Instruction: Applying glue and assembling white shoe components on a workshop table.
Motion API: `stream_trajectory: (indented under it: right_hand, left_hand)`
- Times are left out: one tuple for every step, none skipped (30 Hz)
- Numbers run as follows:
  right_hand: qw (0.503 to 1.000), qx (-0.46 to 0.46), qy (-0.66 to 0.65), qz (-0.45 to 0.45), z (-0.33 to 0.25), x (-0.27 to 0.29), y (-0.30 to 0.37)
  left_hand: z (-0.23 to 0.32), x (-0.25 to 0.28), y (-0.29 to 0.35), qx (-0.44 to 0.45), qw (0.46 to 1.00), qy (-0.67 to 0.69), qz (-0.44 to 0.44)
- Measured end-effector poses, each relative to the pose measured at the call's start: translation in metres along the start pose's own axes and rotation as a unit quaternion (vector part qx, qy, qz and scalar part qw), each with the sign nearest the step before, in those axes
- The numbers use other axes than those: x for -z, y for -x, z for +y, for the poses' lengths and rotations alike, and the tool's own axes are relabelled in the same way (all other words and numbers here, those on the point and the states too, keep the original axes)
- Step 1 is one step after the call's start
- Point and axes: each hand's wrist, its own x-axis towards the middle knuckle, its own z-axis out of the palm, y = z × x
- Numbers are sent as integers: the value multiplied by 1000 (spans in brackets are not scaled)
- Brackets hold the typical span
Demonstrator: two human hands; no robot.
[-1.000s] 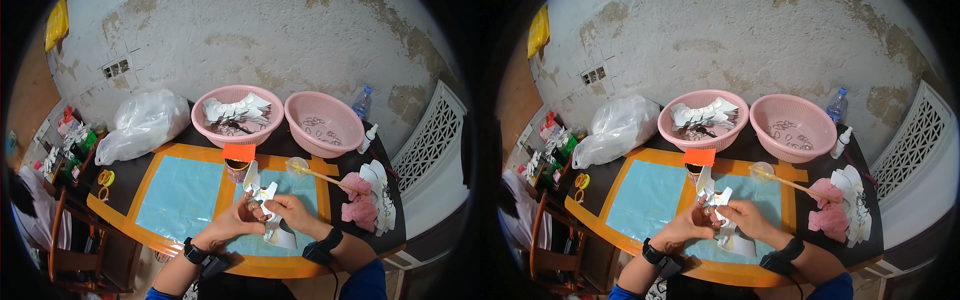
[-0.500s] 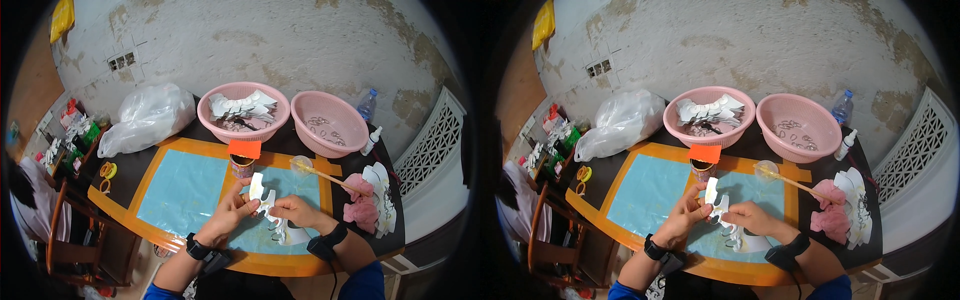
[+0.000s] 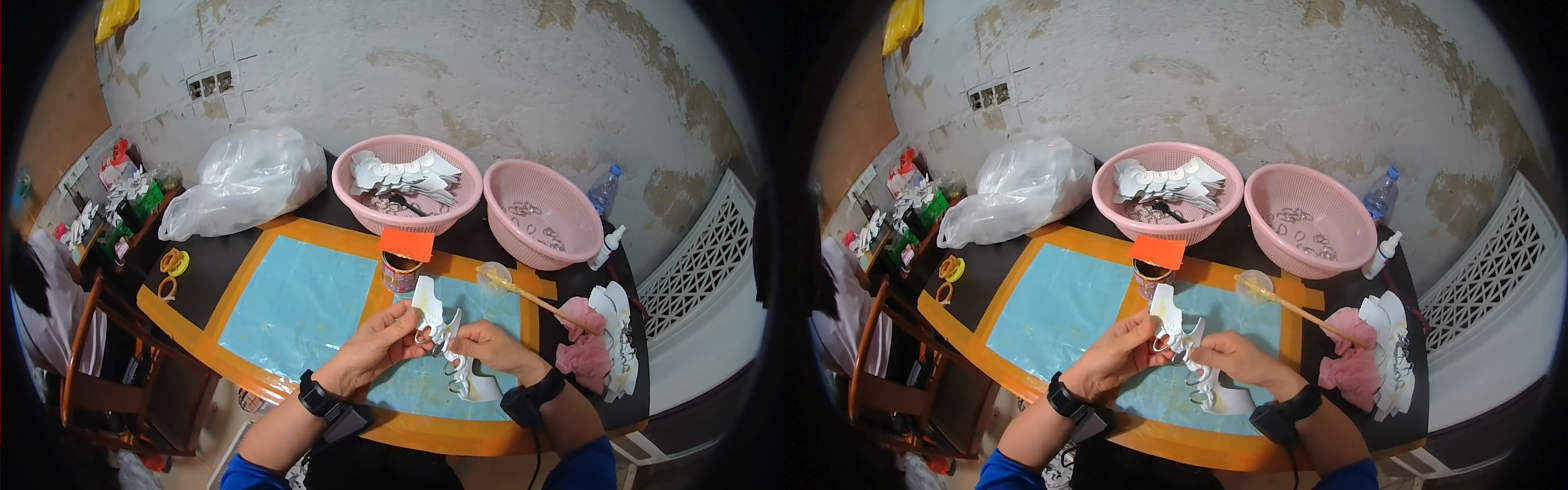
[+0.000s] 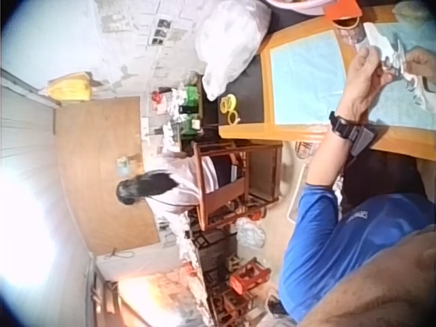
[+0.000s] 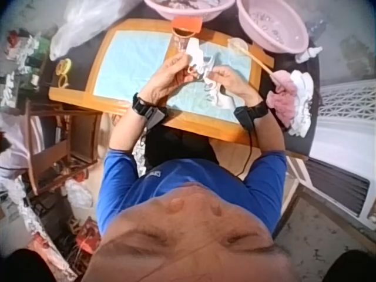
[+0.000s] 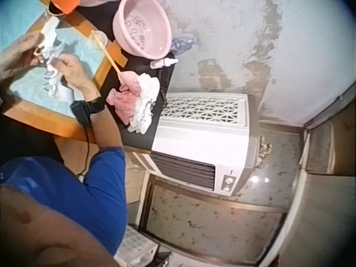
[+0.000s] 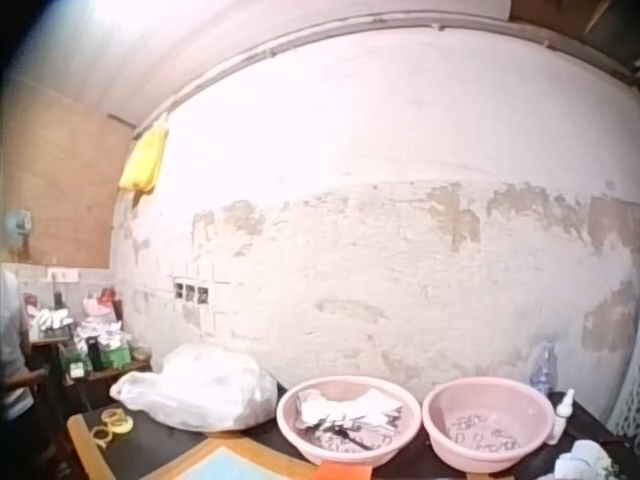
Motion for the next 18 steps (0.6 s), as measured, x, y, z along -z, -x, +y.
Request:
stream_trajectory:
  right_hand:
    - [1000,-4,-10,-4,-1,0,0]
    - [1000,-7,-19,-8,-2,0,0]
    - [1000,-8,-19,-10,-1,-1,-1]
    - [1000,12,-5,-2,3,-3,-1]
    - [999,33,9,6,6,-3,-2]
    - [999,33,10,5,6,-2,-2]
    - [998,41,51,9,5,1,-1]
    - [995,49,91,14,5,4,0]
    - [994,49,93,12,10,8,1]
    - [998,33,52,-3,19,13,2]
    - [1000,17,11,-17,25,15,3]
    - [999,43,-4,-20,11,8,1]
    - [999,41,-2,-23,2,5,1]
    - [998,28,-41,-34,-6,4,0]
    - [996,14,-80,-41,-9,4,1]
    - [994,32,-100,-34,1,8,1]
    - [994,28,-99,-34,1,7,3]
    - [997,26,-73,-31,2,4,2]
  left_hand:
    - [2,-1,0,-3,999,-21,27]
    - [4,-1,-1,-5,998,-42,54]
    - [4,-2,-1,-6,998,-41,55]
    - [3,-2,-1,-17,995,-63,74]
    - [3,-2,-1,-27,992,-85,94]
    - [3,-3,-1,-29,992,-84,95]
    - [3,-5,-1,-32,989,-105,102]
    - [4,-7,0,-35,986,-125,109]
    - [4,-10,0,-37,986,-124,109]
    - [4,-12,0,-42,985,-123,111]
    - [3,-14,-1,-46,985,-122,113]
    - [3,-11,0,-49,985,-119,116]
    - [3,-7,0,-65,984,-101,132]
    - [3,-4,0,-81,982,-83,148]
    - [3,-5,-1,-81,983,-80,147]
    - [4,-7,-2,-68,984,-85,142]
    - [5,-8,-3,-56,985,-89,138]
    - [4,-13,-1,-52,984,-89,145]
